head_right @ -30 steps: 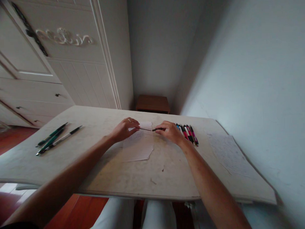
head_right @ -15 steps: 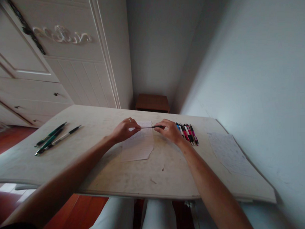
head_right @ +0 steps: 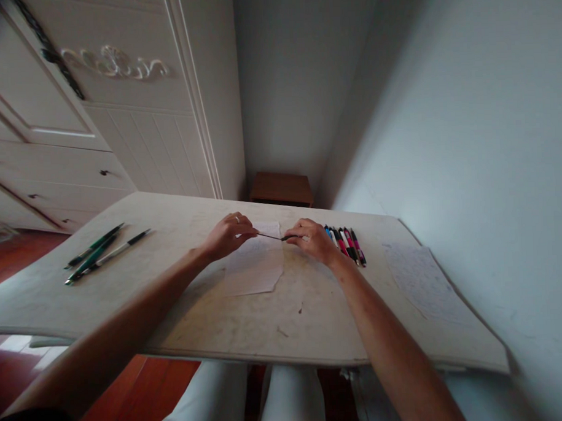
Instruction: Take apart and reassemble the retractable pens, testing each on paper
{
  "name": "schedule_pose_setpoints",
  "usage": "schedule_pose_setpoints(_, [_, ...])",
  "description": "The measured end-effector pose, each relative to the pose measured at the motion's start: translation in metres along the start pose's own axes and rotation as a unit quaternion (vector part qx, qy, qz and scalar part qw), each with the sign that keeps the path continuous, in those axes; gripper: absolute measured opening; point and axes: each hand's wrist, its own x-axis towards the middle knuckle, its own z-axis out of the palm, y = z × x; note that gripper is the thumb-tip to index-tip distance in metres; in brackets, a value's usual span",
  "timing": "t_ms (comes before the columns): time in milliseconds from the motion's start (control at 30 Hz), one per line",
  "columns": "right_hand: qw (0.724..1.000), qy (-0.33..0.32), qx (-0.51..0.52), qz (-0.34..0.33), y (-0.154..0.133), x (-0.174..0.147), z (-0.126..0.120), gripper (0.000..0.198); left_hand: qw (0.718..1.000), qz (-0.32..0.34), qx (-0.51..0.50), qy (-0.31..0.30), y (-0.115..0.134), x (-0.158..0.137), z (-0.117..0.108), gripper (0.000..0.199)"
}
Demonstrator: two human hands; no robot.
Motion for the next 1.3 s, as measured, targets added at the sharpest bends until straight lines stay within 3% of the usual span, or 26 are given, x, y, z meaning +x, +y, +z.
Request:
schedule_pose_setpoints(400, [0.998, -0.021, -0.062, 0.009, 0.006, -0.001, -0.004, 0.012, 0.995, -0.046, 0.069, -0.046, -0.013, 0.000, -0.009, 0.014])
schedule_pose_setpoints(833, [0.997, -0.025, -0.069, 0.028, 0.011, -0.002, -0.002, 0.023, 0.991, -0.072, 0.057, -0.094, -0.011, -0.003, -0.011, 0.012])
schedule_pose_setpoints(1233, [0.993, 0.076, -0.022, 0.088, -0.007, 0.001, -0.019, 0.012, 0.994, -0.052, 0.051, -0.077, -0.017, -0.004, -0.006, 0.017])
schedule_pose_setpoints(1300, [0.992, 0.067, -0.010, 0.106, -0.004, 0.000, -0.024, 0.014, 0.994, -0.052, 0.052, -0.077, -0.017, -0.004, -0.006, 0.017])
